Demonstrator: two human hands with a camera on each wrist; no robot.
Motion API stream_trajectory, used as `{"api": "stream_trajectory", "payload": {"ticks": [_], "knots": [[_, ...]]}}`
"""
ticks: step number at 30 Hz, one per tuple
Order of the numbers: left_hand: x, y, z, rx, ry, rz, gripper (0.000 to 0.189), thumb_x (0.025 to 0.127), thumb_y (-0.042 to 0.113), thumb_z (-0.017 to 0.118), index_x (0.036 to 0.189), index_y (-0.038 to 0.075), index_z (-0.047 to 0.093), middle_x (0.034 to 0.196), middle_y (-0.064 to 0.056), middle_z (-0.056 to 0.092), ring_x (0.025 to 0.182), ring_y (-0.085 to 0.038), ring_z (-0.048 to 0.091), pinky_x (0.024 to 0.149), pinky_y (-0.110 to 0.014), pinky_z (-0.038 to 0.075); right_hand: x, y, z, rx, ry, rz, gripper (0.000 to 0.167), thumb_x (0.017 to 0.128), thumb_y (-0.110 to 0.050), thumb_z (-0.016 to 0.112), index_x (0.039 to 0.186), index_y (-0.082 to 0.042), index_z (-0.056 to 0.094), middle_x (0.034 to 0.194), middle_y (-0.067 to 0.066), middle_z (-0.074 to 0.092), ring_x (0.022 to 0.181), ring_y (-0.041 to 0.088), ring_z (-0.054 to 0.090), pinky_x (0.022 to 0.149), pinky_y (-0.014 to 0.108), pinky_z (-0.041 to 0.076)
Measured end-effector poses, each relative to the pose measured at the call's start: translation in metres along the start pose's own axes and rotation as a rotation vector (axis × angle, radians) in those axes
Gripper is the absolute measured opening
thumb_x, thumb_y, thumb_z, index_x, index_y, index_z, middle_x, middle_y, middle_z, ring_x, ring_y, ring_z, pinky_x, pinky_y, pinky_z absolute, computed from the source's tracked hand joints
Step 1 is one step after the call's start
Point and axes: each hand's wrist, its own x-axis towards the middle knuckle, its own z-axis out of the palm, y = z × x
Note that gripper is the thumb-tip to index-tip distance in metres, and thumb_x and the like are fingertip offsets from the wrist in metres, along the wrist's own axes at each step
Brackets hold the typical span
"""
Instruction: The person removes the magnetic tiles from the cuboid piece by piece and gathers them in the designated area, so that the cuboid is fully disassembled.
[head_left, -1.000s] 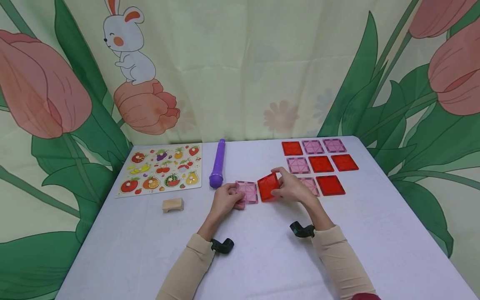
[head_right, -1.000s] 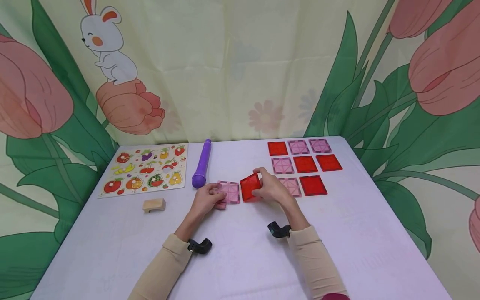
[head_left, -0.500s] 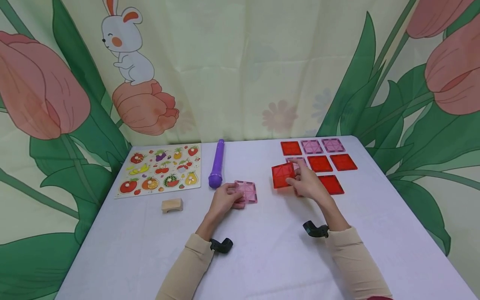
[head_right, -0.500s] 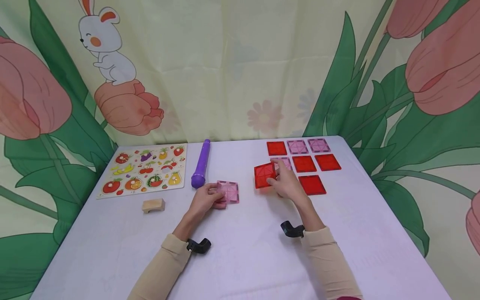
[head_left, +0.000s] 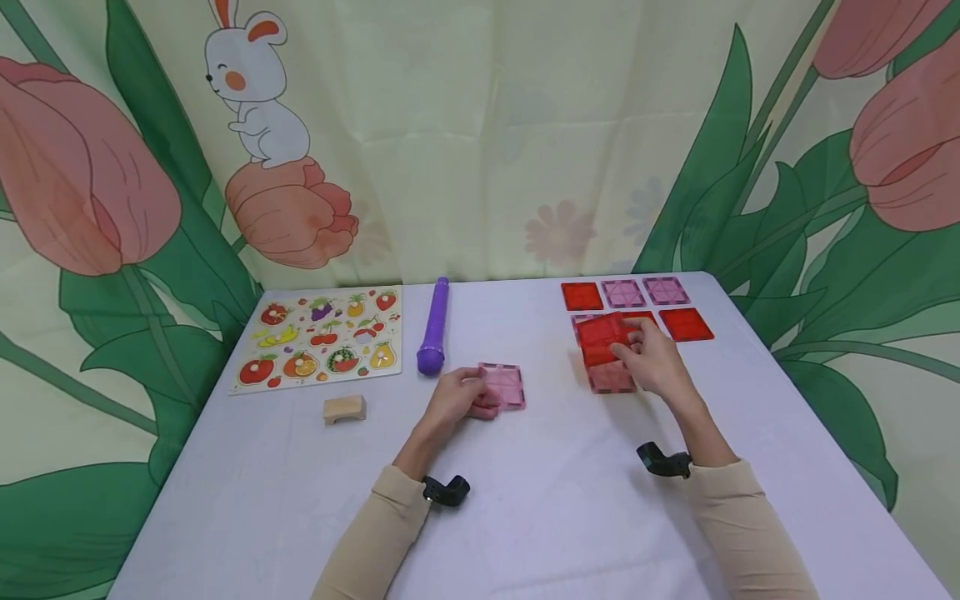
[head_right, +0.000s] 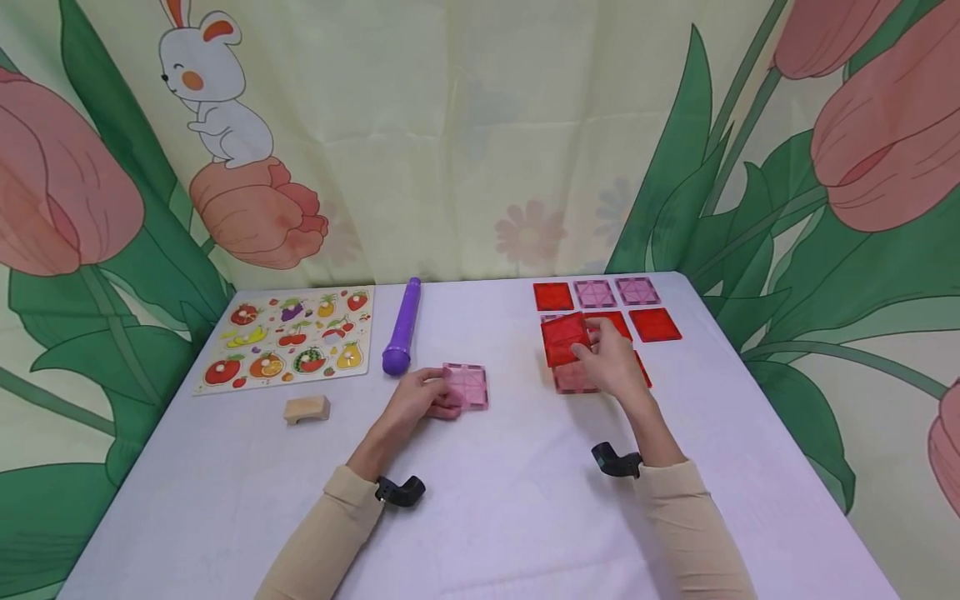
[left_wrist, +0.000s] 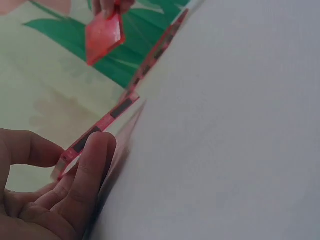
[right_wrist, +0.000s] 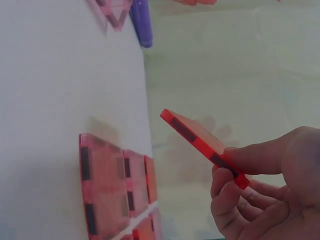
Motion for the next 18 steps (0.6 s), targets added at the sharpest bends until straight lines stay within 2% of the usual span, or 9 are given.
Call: {"api": "stream_trajectory", "payload": {"ticks": [4, 9, 15, 18], "knots": [[-0.004, 0.000, 0.009, 0.014, -0.025, -0.001, 0.050, 0.094, 0.011, 0.054, 0.142, 0.000, 0.050, 0.083, -0.008, 0.069, 0.064, -0.013, 0.073, 0.069, -0.030, 0.064, -0.002, 0.008, -0.009, 0.005, 0.064, 0.001, 0.058, 0.100, -0.020, 0.061, 0.148, 0.003, 0.038, 0.125, 0.027, 0.056, 0.102, 0.033, 0.056, 0.079, 0.038, 0.062], [-0.011, -0.001, 0.022, 0.025, -0.054, -0.002, 0.050, 0.092, 0.011, 0.057, 0.140, 0.001, 0.052, 0.082, -0.009, 0.072, 0.063, -0.014, 0.072, 0.066, -0.030, 0.063, -0.004, 0.019, -0.019, 0.018, 0.114, 0.015, 0.058, 0.101, -0.022, 0.059, 0.147, 0.005, 0.038, 0.133, 0.031, 0.052, 0.115, 0.042, 0.055, 0.093, 0.055, 0.058], [-0.017, 0.000, 0.042, 0.027, -0.114, 0.005, 0.049, 0.090, 0.010, 0.060, 0.137, 0.000, 0.054, 0.079, -0.010, 0.072, 0.060, -0.014, 0.070, 0.061, -0.031, 0.063, -0.007, 0.036, -0.031, 0.021, 0.152, 0.052, 0.057, 0.102, -0.023, 0.056, 0.147, 0.008, 0.037, 0.132, 0.032, 0.052, 0.117, 0.045, 0.054, 0.094, 0.058, 0.055], [-0.019, 0.000, 0.051, 0.022, -0.149, 0.013, 0.048, 0.090, 0.010, 0.061, 0.136, -0.001, 0.053, 0.077, -0.009, 0.072, 0.059, -0.014, 0.069, 0.059, -0.029, 0.062, -0.008, 0.046, -0.037, 0.029, 0.163, 0.092, 0.059, 0.103, -0.026, 0.054, 0.148, 0.008, 0.035, 0.132, 0.032, 0.051, 0.114, 0.042, 0.056, 0.089, 0.052, 0.060]]}}
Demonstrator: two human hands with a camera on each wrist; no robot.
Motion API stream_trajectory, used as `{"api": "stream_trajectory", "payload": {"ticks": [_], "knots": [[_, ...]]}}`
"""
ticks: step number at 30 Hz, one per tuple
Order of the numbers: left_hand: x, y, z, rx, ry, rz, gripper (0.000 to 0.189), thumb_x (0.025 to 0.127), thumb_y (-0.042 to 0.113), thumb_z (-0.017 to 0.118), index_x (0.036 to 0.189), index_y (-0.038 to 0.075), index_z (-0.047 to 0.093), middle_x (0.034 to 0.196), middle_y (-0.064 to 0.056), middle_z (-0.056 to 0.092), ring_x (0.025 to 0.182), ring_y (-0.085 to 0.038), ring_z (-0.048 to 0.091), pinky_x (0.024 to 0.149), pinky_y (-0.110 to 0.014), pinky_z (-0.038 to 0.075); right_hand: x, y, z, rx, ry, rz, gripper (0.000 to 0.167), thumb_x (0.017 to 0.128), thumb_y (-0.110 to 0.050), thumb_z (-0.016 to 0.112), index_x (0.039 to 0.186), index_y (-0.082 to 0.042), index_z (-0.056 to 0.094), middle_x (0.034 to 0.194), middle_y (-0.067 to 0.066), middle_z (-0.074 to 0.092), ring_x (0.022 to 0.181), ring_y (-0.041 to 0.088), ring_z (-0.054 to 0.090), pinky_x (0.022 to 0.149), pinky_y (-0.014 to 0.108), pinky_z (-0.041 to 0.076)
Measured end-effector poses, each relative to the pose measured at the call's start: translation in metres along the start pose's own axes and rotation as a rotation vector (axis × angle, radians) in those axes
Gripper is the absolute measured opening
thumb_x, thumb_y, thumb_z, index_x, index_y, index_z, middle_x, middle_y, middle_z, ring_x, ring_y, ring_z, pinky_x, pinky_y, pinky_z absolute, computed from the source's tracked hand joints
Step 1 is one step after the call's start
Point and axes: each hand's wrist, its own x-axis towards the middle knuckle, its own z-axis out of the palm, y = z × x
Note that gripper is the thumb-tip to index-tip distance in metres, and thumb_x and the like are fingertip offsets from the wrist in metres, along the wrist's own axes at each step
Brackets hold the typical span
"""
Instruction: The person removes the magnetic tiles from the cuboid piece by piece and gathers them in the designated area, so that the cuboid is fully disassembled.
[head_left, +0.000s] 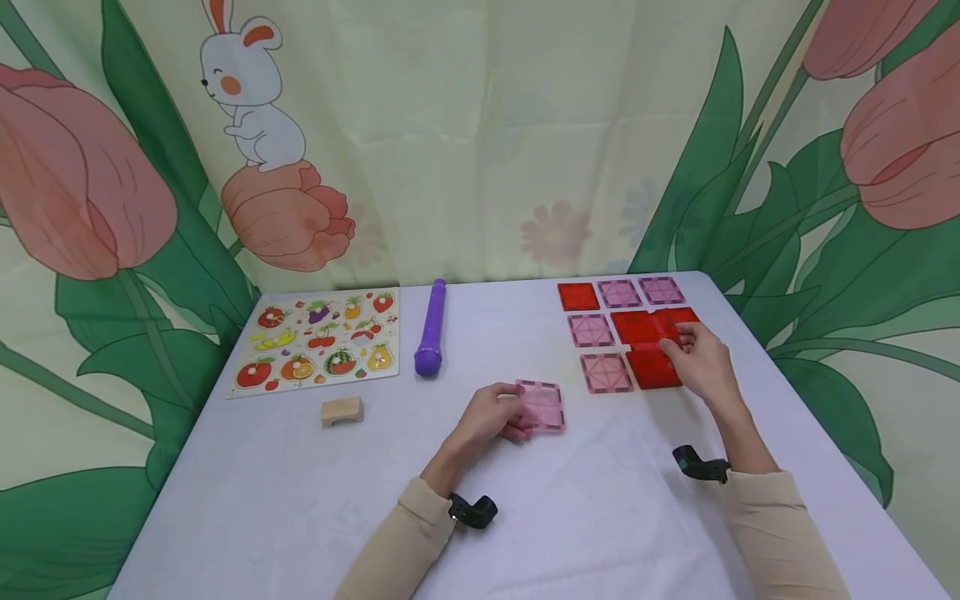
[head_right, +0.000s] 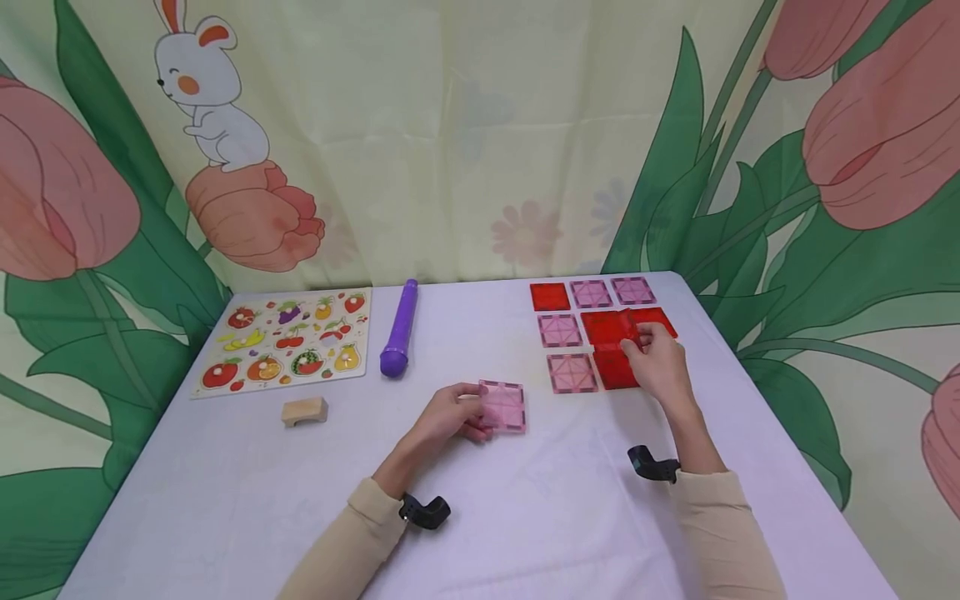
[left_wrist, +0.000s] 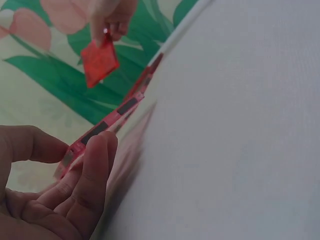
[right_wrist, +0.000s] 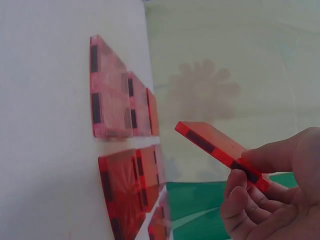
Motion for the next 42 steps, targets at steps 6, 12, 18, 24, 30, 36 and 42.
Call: {"api": "stream_trajectory", "payload": {"ticks": [6, 12, 18, 24, 30, 36, 42], "knots": [[-0.001, 0.000, 0.016, -0.033, -0.055, 0.015, 0.048, 0.090, 0.008, 0.063, 0.135, -0.003, 0.052, 0.074, -0.007, 0.071, 0.058, -0.012, 0.067, 0.059, -0.028, 0.062, 0.004, 0.017, -0.011, 0.031, 0.003, 0.064, 0.064, 0.104, -0.032, 0.051, 0.150, 0.007, 0.031, 0.133, 0.031, 0.050, 0.104, 0.039, 0.062, 0.062, 0.012, 0.054], [-0.002, -0.003, 0.031, -0.028, -0.123, 0.015, 0.044, 0.094, 0.009, 0.065, 0.134, -0.002, 0.051, 0.082, -0.010, 0.074, 0.061, -0.012, 0.069, 0.065, -0.028, 0.063, 0.004, 0.031, -0.021, 0.047, 0.016, 0.097, 0.065, 0.104, -0.035, 0.050, 0.151, 0.006, 0.031, 0.132, 0.030, 0.051, 0.103, 0.040, 0.062, 0.065, 0.014, 0.055], [-0.003, -0.006, 0.045, -0.015, -0.179, 0.022, 0.039, 0.096, 0.006, 0.063, 0.133, -0.001, 0.051, 0.089, -0.012, 0.076, 0.064, -0.011, 0.070, 0.070, -0.031, 0.064, 0.007, 0.048, -0.030, 0.054, 0.027, 0.135, 0.067, 0.104, -0.038, 0.049, 0.151, 0.007, 0.031, 0.133, 0.030, 0.051, 0.097, 0.033, 0.064, 0.065, 0.016, 0.056], [-0.005, -0.009, 0.059, -0.004, -0.200, 0.015, 0.039, 0.096, 0.004, 0.063, 0.133, -0.001, 0.052, 0.088, -0.010, 0.075, 0.065, -0.011, 0.072, 0.072, -0.031, 0.064, 0.011, 0.066, -0.035, 0.059, 0.028, 0.178, 0.066, 0.104, -0.036, 0.048, 0.151, 0.008, 0.031, 0.131, 0.029, 0.052, 0.080, 0.015, 0.066, 0.064, 0.017, 0.057], [-0.006, -0.012, 0.071, -0.029, -0.173, 0.011, 0.042, 0.095, 0.002, 0.064, 0.135, -0.001, 0.053, 0.086, -0.007, 0.069, 0.068, -0.019, 0.075, 0.069, -0.032, 0.064, 0.015, 0.081, -0.039, 0.085, -0.003, 0.214, 0.066, 0.105, -0.035, 0.046, 0.151, 0.009, 0.030, 0.132, 0.029, 0.050, 0.076, 0.007, 0.060, 0.064, 0.017, 0.057], [-0.007, -0.011, 0.080, 0.015, -0.129, 0.034, 0.046, 0.093, 0.005, 0.067, 0.137, 0.001, 0.055, 0.081, -0.007, 0.069, 0.065, -0.020, 0.075, 0.066, -0.030, 0.063, 0.022, 0.095, -0.037, 0.037, -0.035, 0.243, 0.063, 0.105, -0.034, 0.043, 0.150, 0.009, 0.033, 0.127, 0.028, 0.052, 0.078, 0.010, 0.058, 0.061, 0.018, 0.054], [-0.003, -0.011, 0.090, 0.079, -0.111, 0.041, 0.049, 0.093, 0.010, 0.068, 0.140, 0.003, 0.053, 0.079, -0.005, 0.070, 0.061, -0.019, 0.074, 0.070, -0.029, 0.063, 0.028, 0.101, -0.034, 0.010, -0.061, 0.254, 0.062, 0.106, -0.032, 0.042, 0.150, 0.010, 0.033, 0.114, 0.023, 0.056, 0.075, 0.014, 0.060, 0.059, 0.020, 0.054]]}}
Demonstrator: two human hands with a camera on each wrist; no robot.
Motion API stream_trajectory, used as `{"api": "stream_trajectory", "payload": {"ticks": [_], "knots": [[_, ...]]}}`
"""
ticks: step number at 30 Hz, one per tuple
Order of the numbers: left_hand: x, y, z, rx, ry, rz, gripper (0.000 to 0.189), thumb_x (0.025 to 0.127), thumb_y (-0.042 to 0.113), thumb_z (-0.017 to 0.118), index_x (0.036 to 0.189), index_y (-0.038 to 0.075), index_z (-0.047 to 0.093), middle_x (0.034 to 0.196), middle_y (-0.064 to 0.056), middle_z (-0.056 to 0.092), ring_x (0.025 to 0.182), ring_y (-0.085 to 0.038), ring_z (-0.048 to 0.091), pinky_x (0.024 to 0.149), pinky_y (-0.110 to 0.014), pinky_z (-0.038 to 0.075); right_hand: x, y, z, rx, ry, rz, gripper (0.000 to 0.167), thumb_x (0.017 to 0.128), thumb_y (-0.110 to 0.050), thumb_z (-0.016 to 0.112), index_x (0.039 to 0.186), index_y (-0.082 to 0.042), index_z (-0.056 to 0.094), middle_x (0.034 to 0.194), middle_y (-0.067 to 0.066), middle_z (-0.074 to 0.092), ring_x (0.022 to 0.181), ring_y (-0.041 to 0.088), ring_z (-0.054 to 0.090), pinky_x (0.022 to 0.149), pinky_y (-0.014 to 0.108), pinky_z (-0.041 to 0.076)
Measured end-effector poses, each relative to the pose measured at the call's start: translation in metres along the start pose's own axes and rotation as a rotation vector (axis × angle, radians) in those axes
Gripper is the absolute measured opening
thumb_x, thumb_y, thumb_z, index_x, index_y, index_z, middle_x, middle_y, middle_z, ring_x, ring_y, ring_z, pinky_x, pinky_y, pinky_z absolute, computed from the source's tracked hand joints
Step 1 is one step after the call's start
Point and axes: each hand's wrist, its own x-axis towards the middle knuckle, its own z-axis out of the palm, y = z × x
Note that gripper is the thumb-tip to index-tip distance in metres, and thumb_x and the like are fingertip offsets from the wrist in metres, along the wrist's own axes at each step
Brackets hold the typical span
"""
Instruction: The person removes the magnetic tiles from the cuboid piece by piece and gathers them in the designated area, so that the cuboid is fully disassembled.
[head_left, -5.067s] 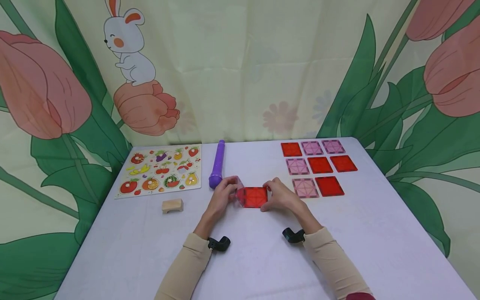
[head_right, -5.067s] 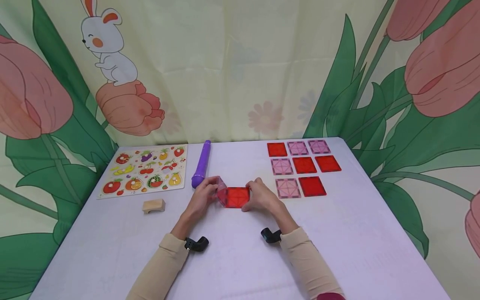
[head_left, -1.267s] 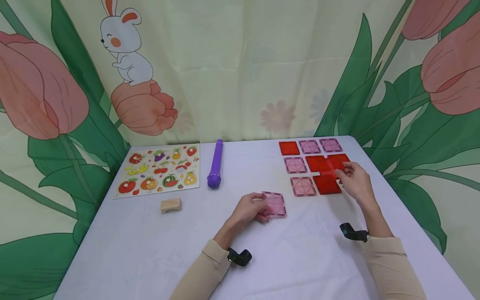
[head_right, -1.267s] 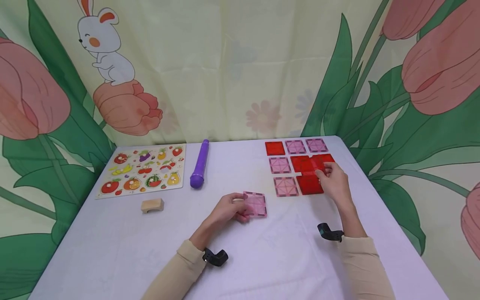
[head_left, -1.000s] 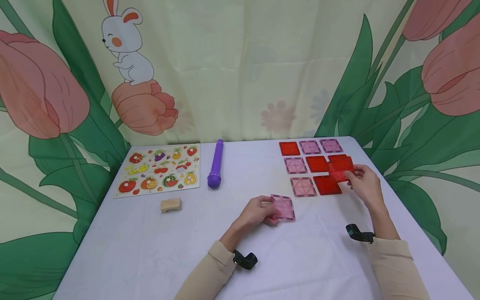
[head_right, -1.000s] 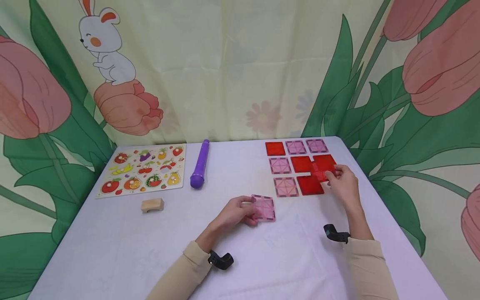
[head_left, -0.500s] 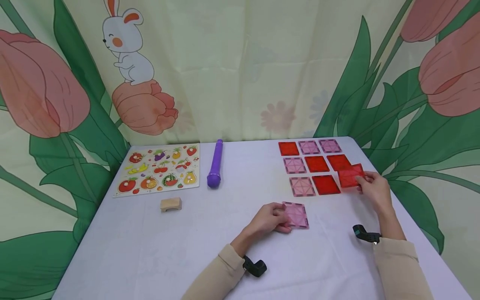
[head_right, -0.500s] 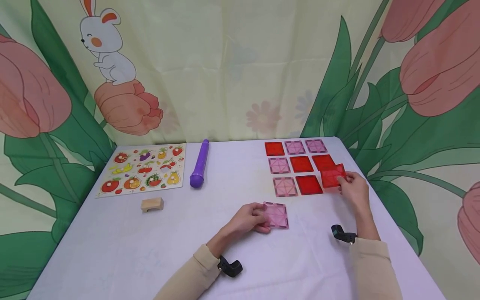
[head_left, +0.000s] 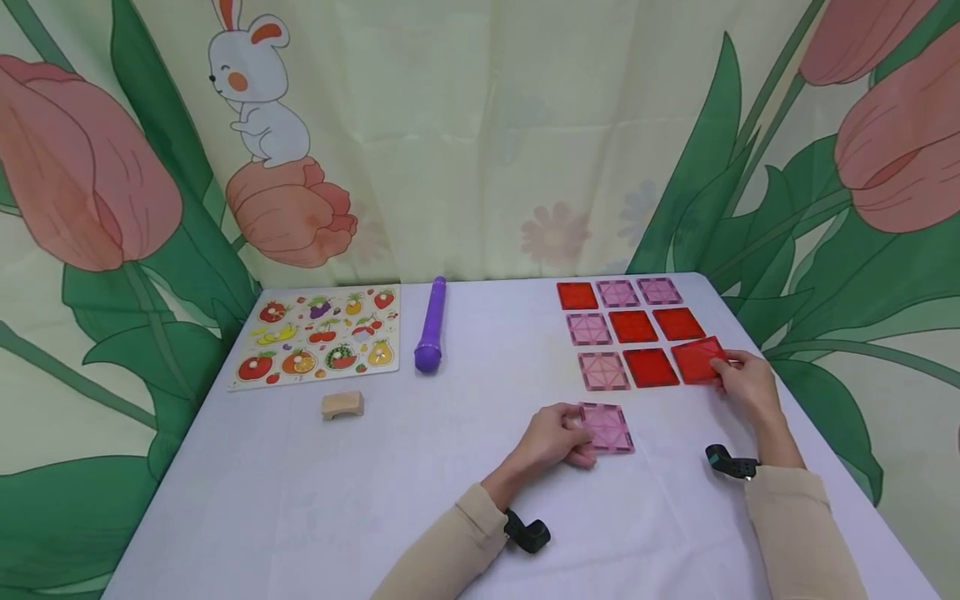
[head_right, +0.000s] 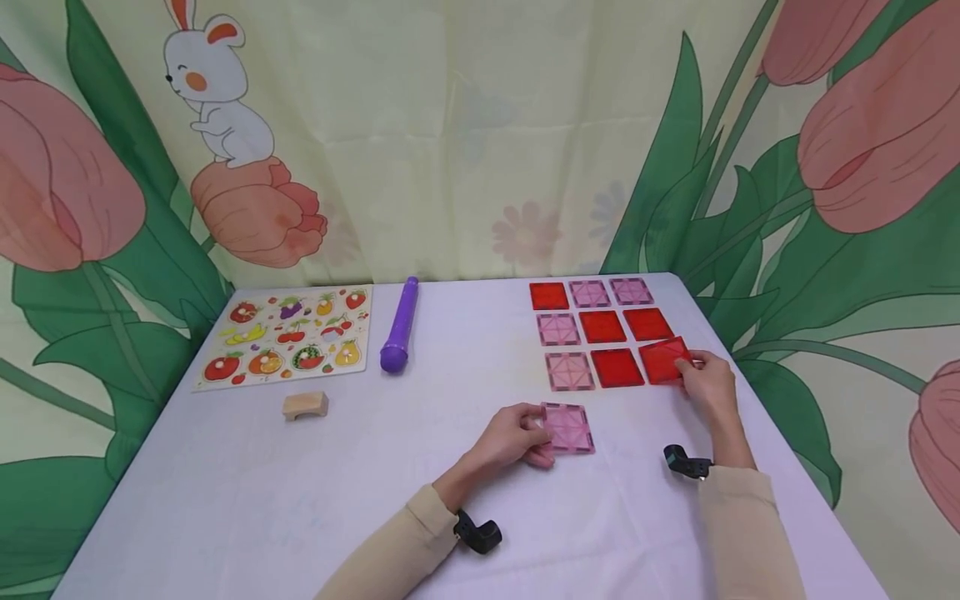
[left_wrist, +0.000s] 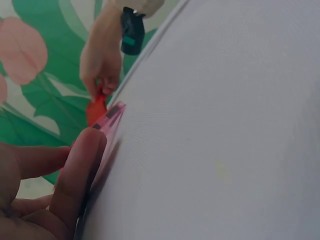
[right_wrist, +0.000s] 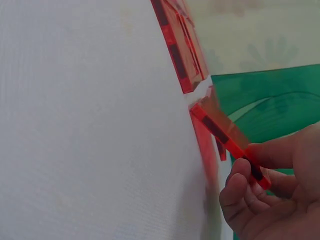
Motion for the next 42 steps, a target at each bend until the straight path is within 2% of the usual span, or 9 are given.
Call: {"api": "stream_trajectory", "payload": {"ticks": [6, 11, 14, 16, 18, 21, 30, 37, 42], "knots": [[0.005, 0.002, 0.008, 0.099, 0.027, 0.025, 0.049, 0.093, 0.014, 0.070, 0.139, 0.005, 0.054, 0.075, -0.003, 0.070, 0.058, -0.019, 0.072, 0.072, -0.027, 0.063, 0.006, 0.000, 0.003, -0.013, -0.021, 0.026, 0.063, 0.105, -0.032, 0.043, 0.148, 0.013, 0.033, 0.108, 0.019, 0.056, 0.075, 0.016, 0.059, 0.058, 0.019, 0.053], [0.008, 0.002, 0.014, 0.137, 0.057, 0.033, 0.052, 0.092, 0.016, 0.072, 0.140, 0.007, 0.052, 0.071, -0.003, 0.069, 0.054, -0.017, 0.071, 0.073, -0.023, 0.061, 0.007, 0.001, 0.004, -0.054, -0.015, 0.076, 0.071, 0.103, -0.040, 0.048, 0.148, 0.013, 0.033, 0.122, 0.028, 0.053, 0.093, 0.028, 0.059, 0.061, 0.018, 0.053], [0.009, 0.003, 0.018, 0.157, 0.072, 0.049, 0.056, 0.092, 0.016, 0.072, 0.142, 0.007, 0.048, 0.068, -0.003, 0.068, 0.052, -0.016, 0.070, 0.074, -0.021, 0.060, 0.007, 0.000, 0.005, -0.082, -0.005, 0.091, 0.080, 0.100, -0.047, 0.053, 0.149, 0.013, 0.031, 0.138, 0.034, 0.045, 0.116, 0.041, 0.052, 0.081, 0.035, 0.061], [0.010, 0.005, 0.021, 0.172, 0.077, 0.055, 0.058, 0.092, 0.015, 0.072, 0.143, 0.008, 0.046, 0.067, -0.003, 0.068, 0.051, -0.015, 0.069, 0.075, -0.019, 0.059, 0.008, -0.001, 0.007, -0.105, 0.001, 0.092, 0.083, 0.099, -0.048, 0.055, 0.149, 0.013, 0.030, 0.145, 0.036, 0.039, 0.127, 0.047, 0.043, 0.095, 0.047, 0.057], [0.011, 0.007, 0.023, 0.185, 0.078, 0.052, 0.058, 0.092, 0.014, 0.071, 0.143, 0.009, 0.045, 0.066, -0.003, 0.067, 0.050, -0.015, 0.068, 0.075, -0.020, 0.059, 0.009, -0.002, 0.007, -0.114, 0.004, 0.093, 0.083, 0.099, -0.048, 0.055, 0.149, 0.013, 0.029, 0.147, 0.037, 0.036, 0.131, 0.050, 0.038, 0.105, 0.053, 0.051], [0.011, 0.010, 0.025, 0.212, 0.080, 0.051, 0.058, 0.093, 0.013, 0.070, 0.144, 0.009, 0.044, 0.064, -0.003, 0.066, 0.048, -0.014, 0.067, 0.074, -0.019, 0.058, 0.009, -0.004, 0.008, -0.123, 0.009, 0.093, 0.081, 0.099, -0.045, 0.056, 0.148, 0.013, 0.031, 0.146, 0.037, 0.036, 0.131, 0.050, 0.038, 0.104, 0.053, 0.052], [0.012, 0.013, 0.029, 0.228, 0.073, 0.060, 0.052, 0.093, 0.005, 0.064, 0.142, 0.007, 0.045, 0.057, -0.003, 0.064, 0.044, -0.014, 0.063, 0.054, -0.018, 0.051, 0.007, -0.006, 0.012, -0.151, 0.048, 0.086, 0.067, 0.100, -0.037, 0.058, 0.139, 0.015, 0.042, 0.137, 0.035, 0.041, 0.125, 0.047, 0.040, 0.098, 0.052, 0.054], [0.008, 0.012, 0.025, 0.222, 0.058, 0.069, 0.051, 0.094, 0.009, 0.066, 0.141, 0.008, 0.046, 0.065, -0.004, 0.067, 0.048, -0.014, 0.065, 0.060, -0.018, 0.053, 0.004, -0.008, 0.012, -0.170, 0.058, 0.086, 0.070, 0.100, -0.038, 0.055, 0.141, 0.016, 0.039, 0.140, 0.037, 0.034, 0.128, 0.048, 0.035, 0.098, 0.053, 0.054], [0.005, 0.010, 0.012, 0.268, 0.058, 0.091, 0.049, 0.095, 0.016, 0.066, 0.140, 0.009, 0.048, 0.072, -0.003, 0.069, 0.051, -0.014, 0.067, 0.065, -0.019, 0.054, -0.004, -0.021, 0.013, -0.175, 0.095, -0.005, 0.073, 0.100, -0.040, 0.053, 0.143, 0.016, 0.035, 0.140, 0.038, 0.032, 0.127, 0.048, 0.036, 0.093, 0.054, 0.056]]}}
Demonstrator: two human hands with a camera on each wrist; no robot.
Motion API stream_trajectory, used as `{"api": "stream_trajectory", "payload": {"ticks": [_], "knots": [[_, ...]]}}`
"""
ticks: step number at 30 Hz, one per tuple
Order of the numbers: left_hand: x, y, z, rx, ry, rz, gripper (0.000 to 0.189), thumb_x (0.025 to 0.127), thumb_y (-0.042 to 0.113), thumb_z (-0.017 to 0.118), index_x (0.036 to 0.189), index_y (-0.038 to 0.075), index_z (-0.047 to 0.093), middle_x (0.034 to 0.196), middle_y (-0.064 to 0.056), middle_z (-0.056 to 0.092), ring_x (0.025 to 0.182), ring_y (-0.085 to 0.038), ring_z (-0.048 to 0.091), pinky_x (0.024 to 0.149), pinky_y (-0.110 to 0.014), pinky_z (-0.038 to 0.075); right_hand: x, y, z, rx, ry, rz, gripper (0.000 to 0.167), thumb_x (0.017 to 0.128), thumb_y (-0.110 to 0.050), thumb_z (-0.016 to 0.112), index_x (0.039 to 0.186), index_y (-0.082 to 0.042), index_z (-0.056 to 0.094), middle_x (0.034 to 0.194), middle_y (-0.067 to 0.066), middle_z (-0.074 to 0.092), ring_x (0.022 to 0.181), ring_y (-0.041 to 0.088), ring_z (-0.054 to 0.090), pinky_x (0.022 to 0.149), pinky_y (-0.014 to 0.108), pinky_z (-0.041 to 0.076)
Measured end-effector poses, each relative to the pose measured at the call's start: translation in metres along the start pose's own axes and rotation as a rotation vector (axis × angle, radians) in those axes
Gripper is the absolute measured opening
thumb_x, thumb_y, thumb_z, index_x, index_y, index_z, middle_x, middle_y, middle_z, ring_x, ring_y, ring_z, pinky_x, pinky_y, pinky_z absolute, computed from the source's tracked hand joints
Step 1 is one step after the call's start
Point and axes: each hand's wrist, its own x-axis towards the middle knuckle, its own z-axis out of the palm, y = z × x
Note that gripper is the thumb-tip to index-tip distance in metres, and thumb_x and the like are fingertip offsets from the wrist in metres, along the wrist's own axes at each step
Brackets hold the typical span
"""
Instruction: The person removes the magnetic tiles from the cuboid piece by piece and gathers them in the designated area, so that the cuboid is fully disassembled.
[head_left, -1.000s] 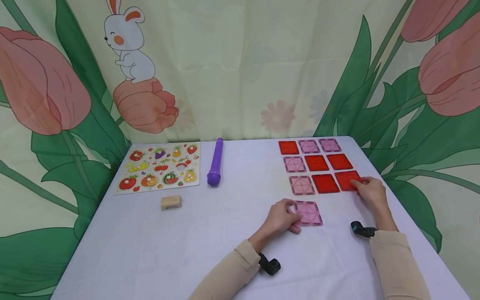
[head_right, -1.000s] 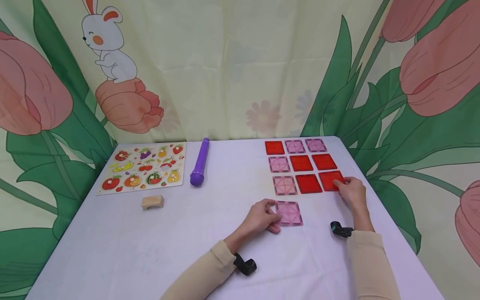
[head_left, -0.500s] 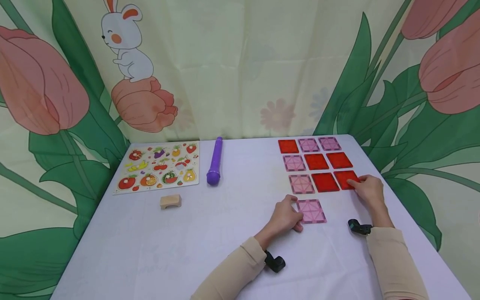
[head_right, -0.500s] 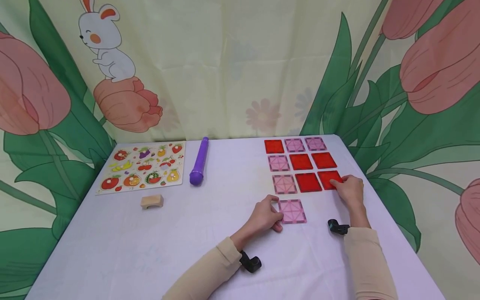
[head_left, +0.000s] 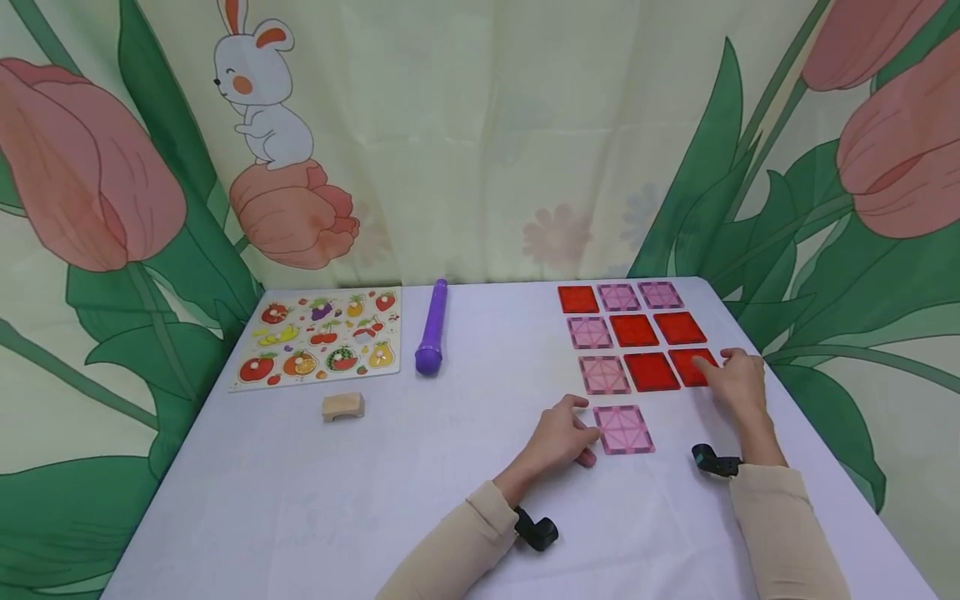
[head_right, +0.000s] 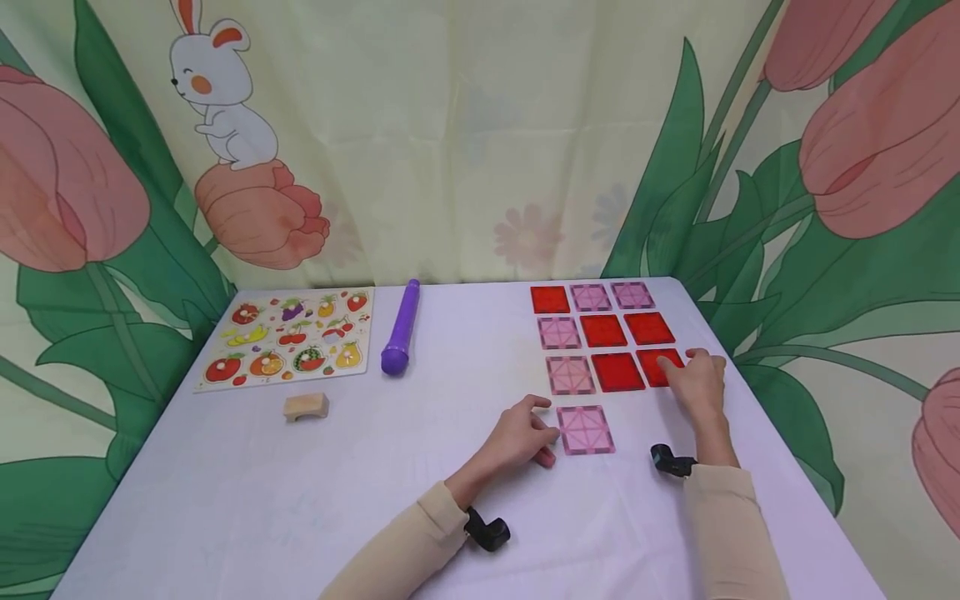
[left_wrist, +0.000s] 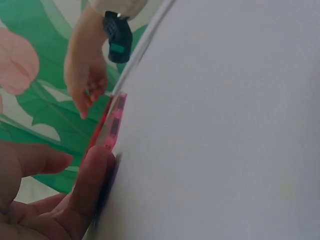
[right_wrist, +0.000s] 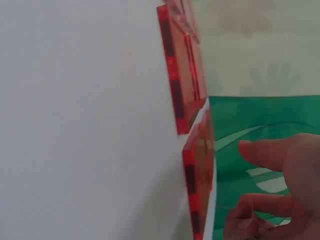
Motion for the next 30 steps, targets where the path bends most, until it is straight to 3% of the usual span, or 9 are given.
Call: {"api": "stream_trajectory", "payload": {"ticks": [8, 16, 20, 26, 30], "knots": [[-0.001, -0.003, -0.034, 0.179, 0.119, 0.102, 0.043, 0.095, 0.025, 0.064, 0.135, 0.010, 0.056, 0.082, 0.003, 0.067, 0.061, -0.006, 0.055, 0.059, -0.018, 0.046, -0.014, -0.039, -0.002, 0.043, 0.055, -0.097, 0.077, 0.098, -0.046, 0.055, 0.146, 0.011, 0.036, 0.134, 0.034, 0.042, 0.118, 0.044, 0.045, 0.085, 0.050, 0.060], [-0.005, -0.001, -0.079, 0.234, 0.272, 0.136, 0.044, 0.096, 0.026, 0.063, 0.136, 0.010, 0.058, 0.095, 0.000, 0.067, 0.070, -0.006, 0.056, 0.058, -0.019, 0.046, -0.034, -0.078, 0.001, 0.127, 0.066, -0.172, 0.078, 0.097, -0.052, 0.054, 0.150, 0.002, 0.036, 0.139, 0.031, 0.046, 0.126, 0.045, 0.046, 0.095, 0.057, 0.056], [-0.010, 0.008, -0.106, 0.223, 0.382, 0.177, 0.045, 0.094, 0.025, 0.063, 0.136, 0.008, 0.059, 0.100, -0.004, 0.069, 0.079, -0.011, 0.061, 0.064, -0.022, 0.050, -0.045, -0.093, 0.006, 0.166, 0.095, -0.238, 0.076, 0.096, -0.054, 0.055, 0.150, -0.002, 0.040, 0.136, 0.028, 0.050, 0.122, 0.041, 0.049, 0.091, 0.055, 0.058], [-0.020, 0.016, -0.142, 0.246, 0.552, 0.290, 0.044, 0.095, 0.022, 0.063, 0.136, 0.006, 0.059, 0.110, -0.011, 0.069, 0.095, -0.025, 0.067, 0.078, -0.034, 0.058, -0.061, -0.111, 0.015, 0.221, 0.159, -0.375, 0.065, 0.096, -0.050, 0.059, 0.141, -0.004, 0.052, 0.129, 0.024, 0.059, 0.109, 0.037, 0.058, 0.072, 0.033, 0.055], [-0.027, 0.015, -0.162, 0.308, 0.650, 0.359, 0.045, 0.096, 0.021, 0.063, 0.137, 0.004, 0.057, 0.119, -0.017, 0.067, 0.107, -0.032, 0.065, 0.086, -0.043, 0.058, -0.069, -0.124, 0.020, 0.270, 0.154, -0.433, 0.062, 0.096, -0.046, 0.061, 0.141, -0.005, 0.052, 0.135, 0.022, 0.057, 0.119, 0.039, 0.057, 0.085, 0.048, 0.060]]}}
